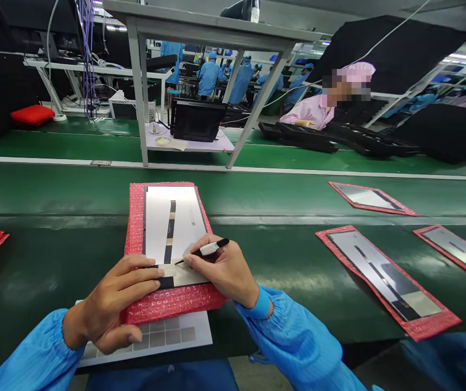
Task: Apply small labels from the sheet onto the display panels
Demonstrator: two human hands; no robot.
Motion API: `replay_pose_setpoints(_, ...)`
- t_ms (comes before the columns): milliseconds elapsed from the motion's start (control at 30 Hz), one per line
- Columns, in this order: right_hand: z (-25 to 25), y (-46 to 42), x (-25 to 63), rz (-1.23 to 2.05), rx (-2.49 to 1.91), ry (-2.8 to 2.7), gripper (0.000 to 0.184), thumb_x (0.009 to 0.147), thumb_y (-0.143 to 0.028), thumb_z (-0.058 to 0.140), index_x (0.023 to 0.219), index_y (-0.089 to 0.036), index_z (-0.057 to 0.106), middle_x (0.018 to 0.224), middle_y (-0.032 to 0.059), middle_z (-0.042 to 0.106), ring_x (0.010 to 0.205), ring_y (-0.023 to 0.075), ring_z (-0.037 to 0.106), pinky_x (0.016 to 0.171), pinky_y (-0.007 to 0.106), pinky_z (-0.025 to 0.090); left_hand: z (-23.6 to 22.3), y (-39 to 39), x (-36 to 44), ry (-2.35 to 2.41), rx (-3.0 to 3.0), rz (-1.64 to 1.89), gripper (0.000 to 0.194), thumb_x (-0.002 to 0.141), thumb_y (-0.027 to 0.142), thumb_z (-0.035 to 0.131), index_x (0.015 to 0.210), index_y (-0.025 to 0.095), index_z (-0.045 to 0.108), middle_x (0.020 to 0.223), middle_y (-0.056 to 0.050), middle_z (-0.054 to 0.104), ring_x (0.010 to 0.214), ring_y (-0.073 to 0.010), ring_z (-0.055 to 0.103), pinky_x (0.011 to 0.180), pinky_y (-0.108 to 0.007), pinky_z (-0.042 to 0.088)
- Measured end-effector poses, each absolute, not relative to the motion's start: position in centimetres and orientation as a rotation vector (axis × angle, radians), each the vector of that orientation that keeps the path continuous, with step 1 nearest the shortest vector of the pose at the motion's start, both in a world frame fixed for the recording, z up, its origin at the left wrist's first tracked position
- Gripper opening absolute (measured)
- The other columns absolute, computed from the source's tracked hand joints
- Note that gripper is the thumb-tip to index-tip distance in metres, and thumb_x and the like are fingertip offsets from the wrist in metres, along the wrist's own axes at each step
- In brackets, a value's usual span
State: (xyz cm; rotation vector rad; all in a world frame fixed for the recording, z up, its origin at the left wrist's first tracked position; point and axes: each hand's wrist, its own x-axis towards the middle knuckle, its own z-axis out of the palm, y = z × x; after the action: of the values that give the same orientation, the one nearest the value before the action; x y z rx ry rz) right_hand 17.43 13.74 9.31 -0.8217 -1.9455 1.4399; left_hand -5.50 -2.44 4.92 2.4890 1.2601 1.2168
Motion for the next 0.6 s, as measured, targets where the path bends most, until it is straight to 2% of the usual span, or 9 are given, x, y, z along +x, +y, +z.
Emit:
replay_pose_setpoints(167, 9.2, 13.8, 17.3, 1.416, -0.796, -1.951, 0.015, 0.079, -0.033, 0.081, 0.076, -0.020, 0.073, 0.065, 0.0009, 0.068, 0.057, 0.0165, 0.060, 0.053, 0.027, 0.045, 6.6, -2.8, -4.7, 1.382, 2.577, 1.042, 0.067, 0.103, 0.066, 0.045, 0.142, 0.014, 0.058, 0.142, -0.018, 0.066, 0.133, -0.0352, 0.058, 0.111, -0.050, 0.050)
replay_pose_setpoints(400, 9.4, 13.8, 17.1, 1.404, -0.808, -1.939, 0.017, 0.079, -0.035, 0.080, 0.075, -0.020, 0.071, 0.061, 0.0010, 0.068, 0.054, 0.0170, 0.060, 0.049, 0.027, 0.043, 8.0, -3.2, -3.3, 1.592, 2.660, 0.721, 0.085, 0.094, 0.078, 0.051, 0.149, 0.014, 0.051, 0.151, -0.017, 0.060, 0.128, -0.0364, 0.056, 0.109, -0.051, 0.046)
replay_pose_setpoints(600, 9.4, 13.7, 16.7, 1.551, -0.846, -1.731, 0.020, 0.076, -0.034, 0.082, 0.076, -0.021, 0.066, 0.055, -0.0005, 0.068, 0.048, 0.0169, 0.061, 0.050, 0.028, 0.048, 8.8, -2.9, -2.6, 1.643, 2.669, 0.521, 0.099, 0.085, 0.085, 0.058, 0.158, 0.019, 0.044, 0.161, -0.012, 0.051, 0.125, -0.0363, 0.055, 0.107, -0.050, 0.041)
